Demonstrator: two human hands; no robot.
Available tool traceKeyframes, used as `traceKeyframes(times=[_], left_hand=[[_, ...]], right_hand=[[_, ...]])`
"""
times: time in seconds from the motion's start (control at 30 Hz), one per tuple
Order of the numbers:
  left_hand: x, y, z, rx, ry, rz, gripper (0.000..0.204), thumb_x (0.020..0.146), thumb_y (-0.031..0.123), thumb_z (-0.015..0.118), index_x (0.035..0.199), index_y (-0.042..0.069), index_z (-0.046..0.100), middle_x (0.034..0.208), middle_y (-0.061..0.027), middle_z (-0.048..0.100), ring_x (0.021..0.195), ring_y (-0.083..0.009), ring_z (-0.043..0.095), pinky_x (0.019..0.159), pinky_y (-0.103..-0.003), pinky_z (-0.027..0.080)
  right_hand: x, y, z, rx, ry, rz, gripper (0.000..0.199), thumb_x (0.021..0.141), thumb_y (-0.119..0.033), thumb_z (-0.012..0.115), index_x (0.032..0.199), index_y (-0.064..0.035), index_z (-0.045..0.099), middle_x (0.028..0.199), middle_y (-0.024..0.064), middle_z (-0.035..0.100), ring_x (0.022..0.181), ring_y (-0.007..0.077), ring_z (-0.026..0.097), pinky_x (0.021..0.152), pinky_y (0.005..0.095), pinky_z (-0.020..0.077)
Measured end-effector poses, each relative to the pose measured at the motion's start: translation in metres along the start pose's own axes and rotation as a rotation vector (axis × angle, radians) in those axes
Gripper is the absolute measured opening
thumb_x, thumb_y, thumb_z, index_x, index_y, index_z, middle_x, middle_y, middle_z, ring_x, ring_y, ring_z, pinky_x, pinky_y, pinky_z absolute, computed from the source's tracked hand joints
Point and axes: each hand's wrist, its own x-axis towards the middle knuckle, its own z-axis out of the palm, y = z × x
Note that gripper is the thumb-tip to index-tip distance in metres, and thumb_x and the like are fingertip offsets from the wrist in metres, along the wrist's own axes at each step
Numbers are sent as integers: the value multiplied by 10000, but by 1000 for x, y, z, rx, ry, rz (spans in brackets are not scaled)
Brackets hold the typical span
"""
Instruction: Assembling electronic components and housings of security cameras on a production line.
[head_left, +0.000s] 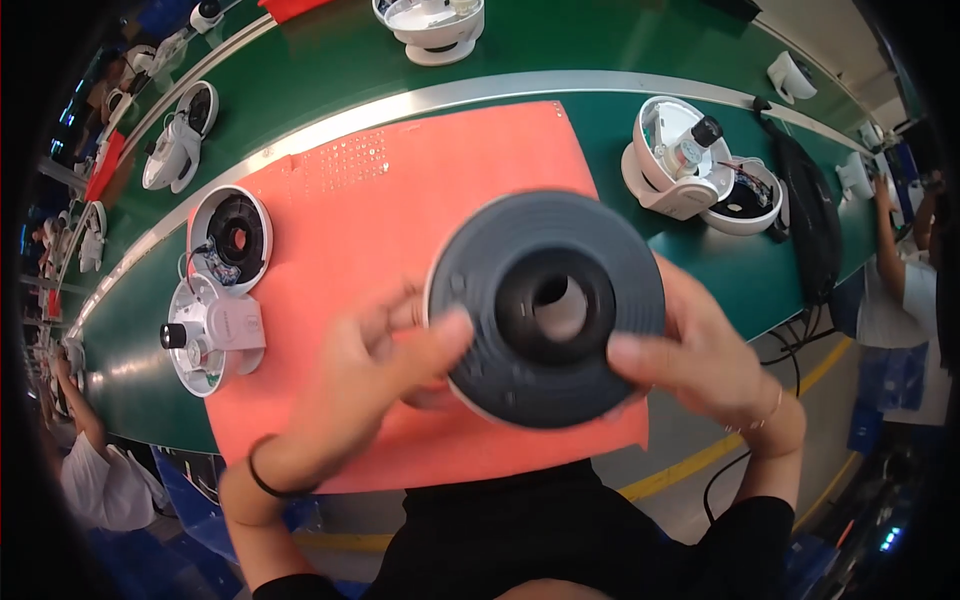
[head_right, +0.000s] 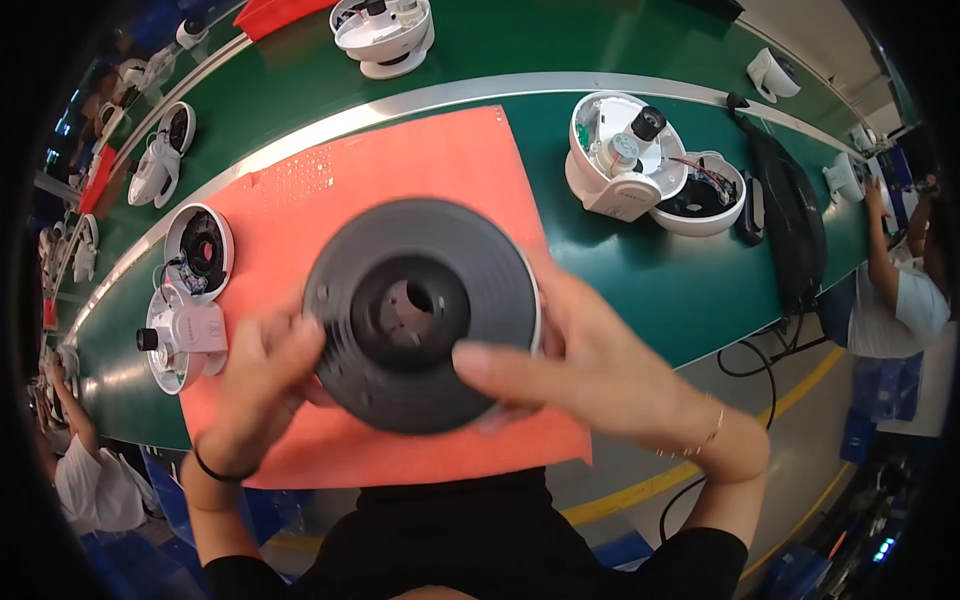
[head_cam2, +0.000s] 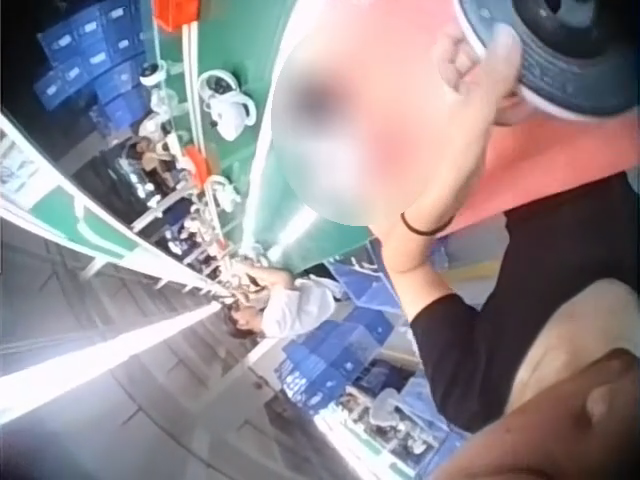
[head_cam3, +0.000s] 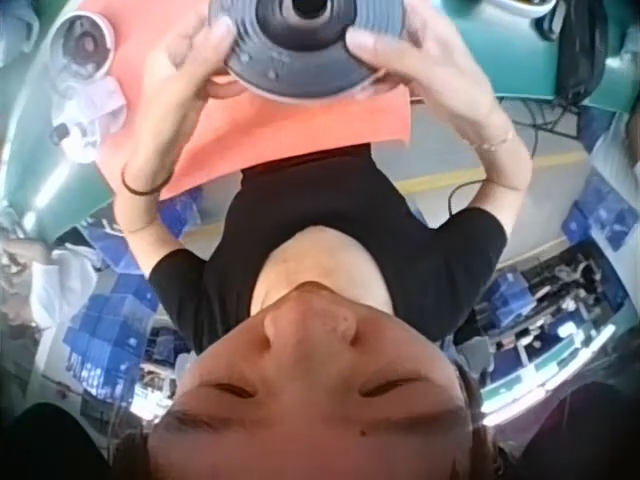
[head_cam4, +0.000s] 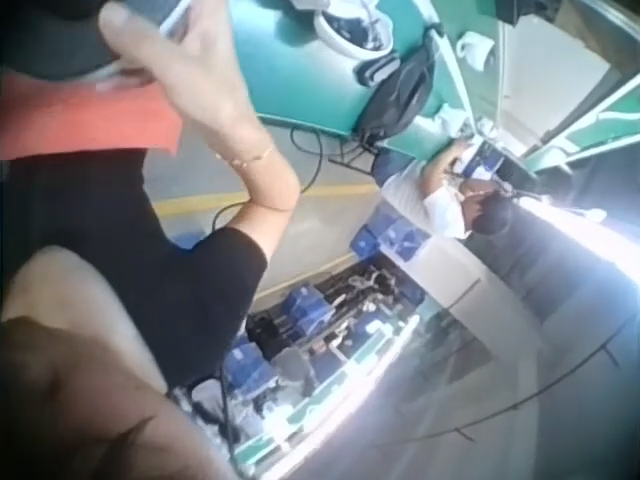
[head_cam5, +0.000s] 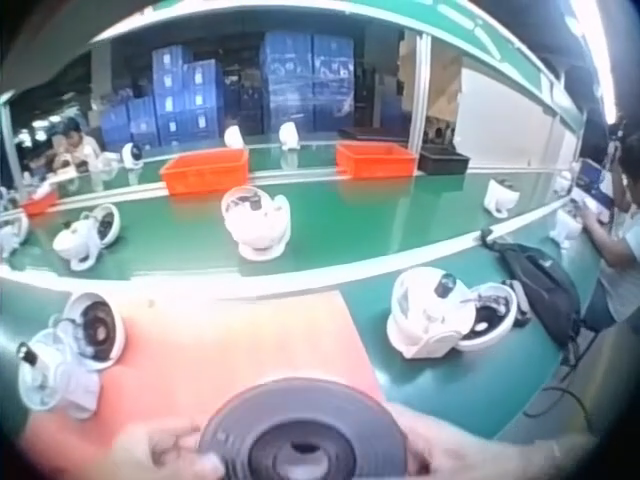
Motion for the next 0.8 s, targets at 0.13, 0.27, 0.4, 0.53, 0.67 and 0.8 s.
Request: traceKeyframes(times=[0.13, 0.27, 0.4, 0.53, 0.67, 0.8], left_hand=[[10, 15, 2, 98, -13, -139, 510, 838, 332, 583, 1188, -4, 427, 981, -67, 569, 802, -121, 583, 645, -202, 482], [8, 13, 2, 189, -21, -105, 591, 771, 250, 670, 1213, -32, 397, 991, -123, 564, 875, -138, 571, 678, -244, 491], [5, 1, 0, 178, -11, 146, 648, 713, 139, 718, 1225, -53, 371, 990, -171, 567, 875, -192, 598, 725, -280, 521], [4, -7, 6, 216, 22, 189, 635, 684, 80, 735, 1202, -41, 389, 1009, -158, 574, 896, -205, 609, 750, -304, 526], [-1, -18, 10, 303, 43, 179, 630, 685, 89, 741, 1203, -4, 395, 979, -120, 608, 875, -210, 619, 730, -328, 537], [-1, -25, 2, 614, -27, 440, 583, 664, 177, 766, 1126, -18, 469, 909, -150, 631, 810, -209, 649, 663, -285, 542]], right_hand=[[11, -17, 0, 7, 87, 132, 588, 803, -184, 574, 1278, 17, 291, 1066, 118, 544, 801, 152, 623, 494, 244, 552], [13, -17, -2, -20, 13, 149, 644, 787, -192, 604, 1299, 8, 268, 1124, 111, 515, 944, 173, 584, 664, 289, 555], [1, -5, 6, -259, 39, -167, 879, 682, -69, 739, 1312, -50, 125, 1186, 127, 442, 1040, 185, 524, 822, 326, 502], [1, 5, -1, -478, 90, -234, 951, 647, -106, 773, 1312, -36, 97, 1225, 154, 379, 1081, 208, 496, 839, 333, 491], [-1, 15, -13, -594, 83, -343, 978, 615, -154, 804, 1291, -3, 114, 1215, 163, 366, 1141, 224, 430, 885, 319, 436], [-7, 22, -23, -965, 97, -486, 936, 603, -230, 816, 1253, 25, 192, 1168, 186, 363, 1105, 275, 426, 901, 354, 379]])
